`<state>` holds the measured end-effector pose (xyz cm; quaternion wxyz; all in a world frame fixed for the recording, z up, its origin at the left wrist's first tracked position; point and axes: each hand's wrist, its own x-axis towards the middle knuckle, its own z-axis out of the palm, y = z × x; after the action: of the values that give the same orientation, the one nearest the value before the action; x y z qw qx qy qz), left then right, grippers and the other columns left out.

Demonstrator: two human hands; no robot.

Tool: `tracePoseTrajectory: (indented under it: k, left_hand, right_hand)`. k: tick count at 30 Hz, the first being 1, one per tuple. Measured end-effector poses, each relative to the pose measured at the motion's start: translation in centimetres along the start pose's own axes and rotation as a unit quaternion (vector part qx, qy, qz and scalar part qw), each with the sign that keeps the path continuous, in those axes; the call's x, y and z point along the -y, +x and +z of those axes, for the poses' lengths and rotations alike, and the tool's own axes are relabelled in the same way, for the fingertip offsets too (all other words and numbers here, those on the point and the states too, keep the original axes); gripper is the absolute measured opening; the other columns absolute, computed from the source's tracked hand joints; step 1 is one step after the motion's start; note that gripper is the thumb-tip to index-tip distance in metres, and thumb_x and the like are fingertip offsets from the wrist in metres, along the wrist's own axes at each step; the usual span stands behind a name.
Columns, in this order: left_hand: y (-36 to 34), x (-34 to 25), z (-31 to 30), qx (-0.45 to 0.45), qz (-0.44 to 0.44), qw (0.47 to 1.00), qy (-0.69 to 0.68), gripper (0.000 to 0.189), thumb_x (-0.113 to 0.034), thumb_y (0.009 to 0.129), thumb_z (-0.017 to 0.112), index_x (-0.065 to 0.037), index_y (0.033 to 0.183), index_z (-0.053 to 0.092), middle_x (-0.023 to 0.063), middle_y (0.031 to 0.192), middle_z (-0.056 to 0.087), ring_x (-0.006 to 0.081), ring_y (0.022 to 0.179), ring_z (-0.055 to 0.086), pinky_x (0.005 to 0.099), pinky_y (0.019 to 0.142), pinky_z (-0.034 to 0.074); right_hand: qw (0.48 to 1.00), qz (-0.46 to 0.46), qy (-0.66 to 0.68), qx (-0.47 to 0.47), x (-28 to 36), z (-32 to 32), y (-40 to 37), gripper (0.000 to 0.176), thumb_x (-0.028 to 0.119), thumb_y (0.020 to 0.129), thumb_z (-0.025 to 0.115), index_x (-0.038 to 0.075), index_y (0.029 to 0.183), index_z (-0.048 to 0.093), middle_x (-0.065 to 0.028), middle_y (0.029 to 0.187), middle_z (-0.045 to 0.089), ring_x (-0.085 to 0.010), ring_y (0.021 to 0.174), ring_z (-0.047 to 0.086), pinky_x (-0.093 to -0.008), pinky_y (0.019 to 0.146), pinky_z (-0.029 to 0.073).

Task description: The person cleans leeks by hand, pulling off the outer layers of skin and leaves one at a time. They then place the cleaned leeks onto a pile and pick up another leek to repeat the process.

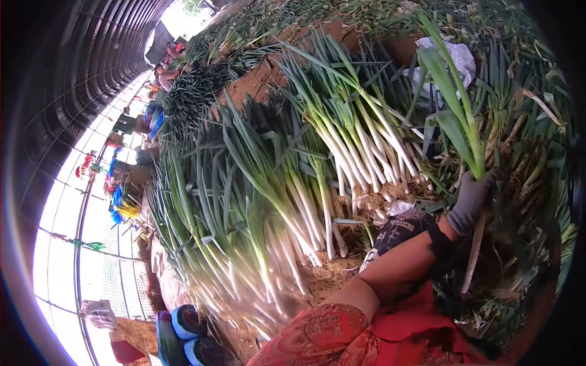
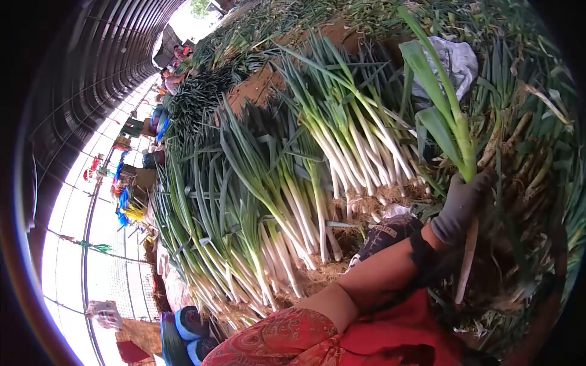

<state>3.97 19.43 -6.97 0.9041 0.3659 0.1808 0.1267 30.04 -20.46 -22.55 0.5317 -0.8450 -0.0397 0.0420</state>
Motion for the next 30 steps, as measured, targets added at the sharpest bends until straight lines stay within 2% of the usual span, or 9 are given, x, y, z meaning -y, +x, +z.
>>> tracePoseTrajectory:
  k: [6, 9, 12, 15, 18, 22, 24, 27, 30]
  left_hand:
    - [-1.8, -1.0, 2.0, -0.019, 0.023, 1.0, -0.004, 0.015, -0.016, 0.086, 0.063, -0.002, 0.091, 0.062, 0.0003, 0.063, 0.056, 0.0115, 0.046, 0.052, 0.0261, 0.043, 0.041]
    - [-1.0, 1.6, 1.6, 0.031, 0.03, 0.999, 0.0, 0.017, -0.017, 0.086, 0.065, -0.001, 0.09, 0.062, 0.001, 0.066, 0.058, 0.0111, 0.048, 0.053, 0.0267, 0.046, 0.042]
    - [-1.0, 2.4, 1.9, -0.01, 0.053, 0.996, 0.077, 0.019, -0.018, 0.086, 0.066, 0.0, 0.089, 0.061, 0.0012, 0.067, 0.059, 0.0099, 0.051, 0.053, 0.0263, 0.047, 0.042]
    - [-0.6, 4.3, 2.2, -0.017, 0.088, 0.995, 0.042, 0.021, -0.02, 0.088, 0.065, 0.001, 0.088, 0.061, 0.0007, 0.067, 0.059, 0.0087, 0.053, 0.054, 0.0255, 0.047, 0.041]
    - [-0.9, 4.9, 1.7, 0.04, 0.077, 0.994, 0.073, 0.015, -0.015, 0.089, 0.067, -0.001, 0.089, 0.063, -0.0016, 0.071, 0.06, 0.0067, 0.062, 0.055, 0.0229, 0.053, 0.042]
    - [-2.6, 4.7, 3.0, 0.022, 0.096, 0.993, 0.061, 0.019, -0.017, 0.089, 0.064, 0.0, 0.082, 0.062, -0.0006, 0.066, 0.059, 0.0081, 0.05, 0.053, 0.0246, 0.045, 0.04]
    - [-2.1, 5.0, 3.3, 0.067, 0.095, 0.993, 0.029, 0.017, -0.016, 0.089, 0.064, 0.0, 0.082, 0.062, -0.0009, 0.065, 0.059, 0.0078, 0.048, 0.052, 0.0242, 0.045, 0.039]
    - [-2.4, 4.1, 3.6, 0.071, 0.023, 0.996, 0.051, 0.015, -0.014, 0.088, 0.064, -0.001, 0.082, 0.062, -0.0016, 0.065, 0.058, 0.007, 0.051, 0.052, 0.0234, 0.047, 0.039]
    - [-1.8, 6.7, 4.3, 0.058, 0.118, 0.99, 0.055, 0.012, -0.012, 0.088, 0.064, -0.002, 0.084, 0.063, -0.0022, 0.066, 0.058, 0.0061, 0.055, 0.053, 0.023, 0.05, 0.041]
  right_hand:
    - [1.0, -0.004, -0.021, -0.013, 4.1, 0.0, -8.8, 0.05, 0.025, 0.095, 0.054, 0.002, 0.139, 0.046, -0.0112, 0.132, 0.055, -0.0215, 0.116, 0.054, -0.0333, 0.098, 0.044]
    - [1.0, -0.007, -0.021, -0.011, 5.9, 0.1, -12.9, 0.05, 0.024, 0.095, 0.055, 0.002, 0.139, 0.046, -0.0112, 0.132, 0.055, -0.0213, 0.115, 0.054, -0.0331, 0.097, 0.045]
    - [1.0, -0.011, -0.015, -0.007, 7.5, 0.5, -15.8, 0.05, 0.024, 0.095, 0.055, 0.002, 0.138, 0.047, -0.0111, 0.131, 0.055, -0.0212, 0.114, 0.055, -0.0329, 0.096, 0.045]
    - [1.0, -0.008, -0.002, -0.008, 8.6, 0.2, -19.1, 0.05, 0.024, 0.094, 0.056, 0.002, 0.138, 0.047, -0.0111, 0.13, 0.056, -0.021, 0.114, 0.055, -0.0327, 0.096, 0.045]
    - [1.0, -0.005, 0.01, -0.013, 9.2, -0.3, -21.9, 0.05, 0.024, 0.094, 0.056, 0.002, 0.138, 0.047, -0.011, 0.129, 0.056, -0.0209, 0.113, 0.055, -0.0325, 0.095, 0.045]
    - [0.999, -0.007, 0.029, -0.016, 10.2, -0.7, -24.4, 0.05, 0.023, 0.094, 0.057, 0.002, 0.137, 0.047, -0.0109, 0.128, 0.057, -0.0207, 0.112, 0.056, -0.0322, 0.095, 0.046]
    - [0.999, -0.011, 0.041, -0.018, 10.6, -1.4, -25.3, 0.05, 0.023, 0.093, 0.057, 0.002, 0.137, 0.048, -0.0109, 0.128, 0.057, -0.0206, 0.112, 0.056, -0.032, 0.094, 0.046]
    - [0.998, -0.006, 0.063, -0.024, 11.1, -1.7, -27.2, 0.05, 0.023, 0.093, 0.058, 0.002, 0.137, 0.048, -0.0108, 0.127, 0.057, -0.0204, 0.111, 0.056, -0.0318, 0.094, 0.046]
    - [0.994, -0.005, 0.108, -0.032, 11.8, -2.3, -28.9, 0.05, 0.023, 0.093, 0.058, 0.002, 0.137, 0.048, -0.0108, 0.126, 0.058, -0.0203, 0.11, 0.056, -0.0316, 0.093, 0.046]
